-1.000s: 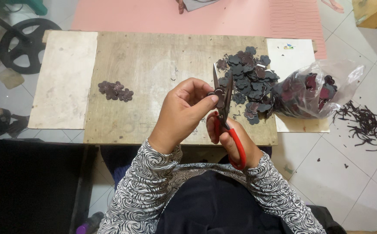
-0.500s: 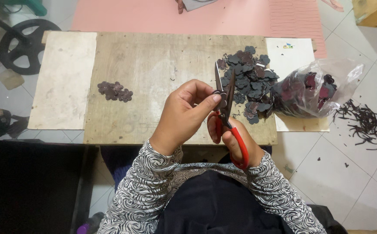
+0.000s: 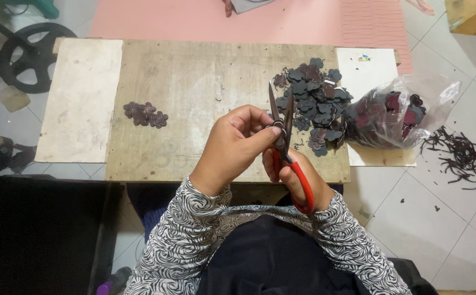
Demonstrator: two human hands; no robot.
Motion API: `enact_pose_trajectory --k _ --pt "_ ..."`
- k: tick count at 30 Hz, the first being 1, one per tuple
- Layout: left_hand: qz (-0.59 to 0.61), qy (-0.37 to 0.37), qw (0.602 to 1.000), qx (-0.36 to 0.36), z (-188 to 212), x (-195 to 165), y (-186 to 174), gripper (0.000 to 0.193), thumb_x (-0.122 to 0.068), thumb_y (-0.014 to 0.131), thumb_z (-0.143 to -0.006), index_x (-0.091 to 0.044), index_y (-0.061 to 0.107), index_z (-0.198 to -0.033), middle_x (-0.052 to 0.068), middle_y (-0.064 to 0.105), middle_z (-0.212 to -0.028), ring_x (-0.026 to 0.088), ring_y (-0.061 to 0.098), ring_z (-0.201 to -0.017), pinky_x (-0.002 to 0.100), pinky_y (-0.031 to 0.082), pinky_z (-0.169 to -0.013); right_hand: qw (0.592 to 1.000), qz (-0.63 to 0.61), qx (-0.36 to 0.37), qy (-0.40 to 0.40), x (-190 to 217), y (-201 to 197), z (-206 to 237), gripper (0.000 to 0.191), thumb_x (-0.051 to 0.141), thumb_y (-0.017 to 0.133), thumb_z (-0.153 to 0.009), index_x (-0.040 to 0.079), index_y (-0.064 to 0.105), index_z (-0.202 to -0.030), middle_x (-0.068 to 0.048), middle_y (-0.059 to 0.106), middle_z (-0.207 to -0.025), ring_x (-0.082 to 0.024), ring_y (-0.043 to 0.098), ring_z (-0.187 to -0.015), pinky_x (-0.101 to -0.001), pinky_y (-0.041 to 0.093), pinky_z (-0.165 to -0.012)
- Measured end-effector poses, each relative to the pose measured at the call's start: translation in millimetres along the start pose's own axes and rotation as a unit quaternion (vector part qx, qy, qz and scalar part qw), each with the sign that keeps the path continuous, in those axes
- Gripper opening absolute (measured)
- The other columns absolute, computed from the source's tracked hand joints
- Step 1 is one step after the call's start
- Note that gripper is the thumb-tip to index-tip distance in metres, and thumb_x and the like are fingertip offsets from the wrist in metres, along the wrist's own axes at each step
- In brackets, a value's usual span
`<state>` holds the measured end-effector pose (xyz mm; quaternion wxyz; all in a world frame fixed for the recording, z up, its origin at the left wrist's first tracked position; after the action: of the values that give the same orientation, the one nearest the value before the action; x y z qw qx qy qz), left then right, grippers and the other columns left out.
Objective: The person sits at a workbench and trims the edges of small flower-shaped fabric pieces with red-handled scissors, cutting one piece at a time. Trimmed pieces are set on the table beside a pile of untrimmed pieces and a plastic bag of finished pieces.
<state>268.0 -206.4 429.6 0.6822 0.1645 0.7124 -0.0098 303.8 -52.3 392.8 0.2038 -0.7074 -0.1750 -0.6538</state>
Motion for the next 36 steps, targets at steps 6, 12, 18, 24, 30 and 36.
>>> enact_pose_trajectory --k 6,12,18,24,30,36 --pt "0.017 -0.019 1.0 0.009 -2 5 -4 0.01 -0.008 0.072 -0.093 0.0 0.066 -0.097 0.002 0.072 -0.087 0.006 0.066 -0.078 0.021 0.055 -0.07 1.0 -0.008 0.004 0.014 -2 1 1 0.09 0.09 0.051 -0.082 0.003 0.056 -0.105 0.002 0.049 -0.081 -0.008 0.043 -0.072 -0.0236 0.037 -0.062" --pt "0.045 -0.02 0.999 0.013 -2 7 -5 0.009 -0.007 0.071 -0.093 0.0 0.066 -0.097 0.003 0.072 -0.088 0.007 0.067 -0.08 0.023 0.056 -0.073 1.0 -0.017 -0.008 0.003 -6 3 2 0.088 0.089 0.051 -0.085 0.003 0.056 -0.103 0.002 0.048 -0.079 -0.008 0.042 -0.071 -0.0239 0.037 -0.062" --pt "0.055 -0.024 0.998 -0.001 -3 7 -3 0.009 -0.006 0.072 -0.093 0.0 0.066 -0.096 0.004 0.073 -0.088 0.009 0.068 -0.08 0.024 0.057 -0.074 0.999 0.011 -0.034 -0.01 -8 4 2 0.082 0.086 0.048 -0.089 0.005 0.055 -0.101 0.001 0.048 -0.079 -0.008 0.044 -0.07 -0.0239 0.038 -0.062" --pt "0.061 -0.029 0.998 -0.012 -4 10 -1 0.008 -0.007 0.074 -0.092 -0.002 0.069 -0.094 0.004 0.074 -0.088 0.01 0.069 -0.082 0.026 0.058 -0.077 0.997 0.035 -0.052 -0.033 -3 5 1 0.079 0.084 0.046 -0.091 0.006 0.054 -0.101 0.001 0.05 -0.08 -0.008 0.046 -0.072 -0.024 0.041 -0.063" --pt "0.068 -0.029 0.997 -0.016 -5 12 1 0.008 -0.008 0.076 -0.091 -0.002 0.07 -0.093 0.005 0.074 -0.087 0.011 0.069 -0.082 0.027 0.058 -0.078 0.994 0.057 -0.079 -0.042 0 8 2 0.076 0.081 0.044 -0.094 0.006 0.054 -0.099 0.001 0.05 -0.08 -0.008 0.047 -0.072 -0.0238 0.041 -0.064" --pt "0.073 -0.025 0.997 -0.022 -5 14 0 0.008 -0.007 0.076 -0.091 -0.002 0.07 -0.093 0.005 0.074 -0.088 0.011 0.069 -0.084 0.027 0.059 -0.079 0.993 0.049 -0.103 -0.034 -4 12 3 0.074 0.08 0.043 -0.095 0.006 0.052 -0.098 0.001 0.049 -0.079 -0.009 0.047 -0.069 -0.024 0.041 -0.061"
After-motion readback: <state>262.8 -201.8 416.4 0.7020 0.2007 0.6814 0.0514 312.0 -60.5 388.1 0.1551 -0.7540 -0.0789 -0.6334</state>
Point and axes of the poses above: each hand's wrist, its own z-axis away from the middle knuckle, its own y-axis out of the palm, x = y × z, the point moved 4 cm from there along -z, towards the middle knuckle
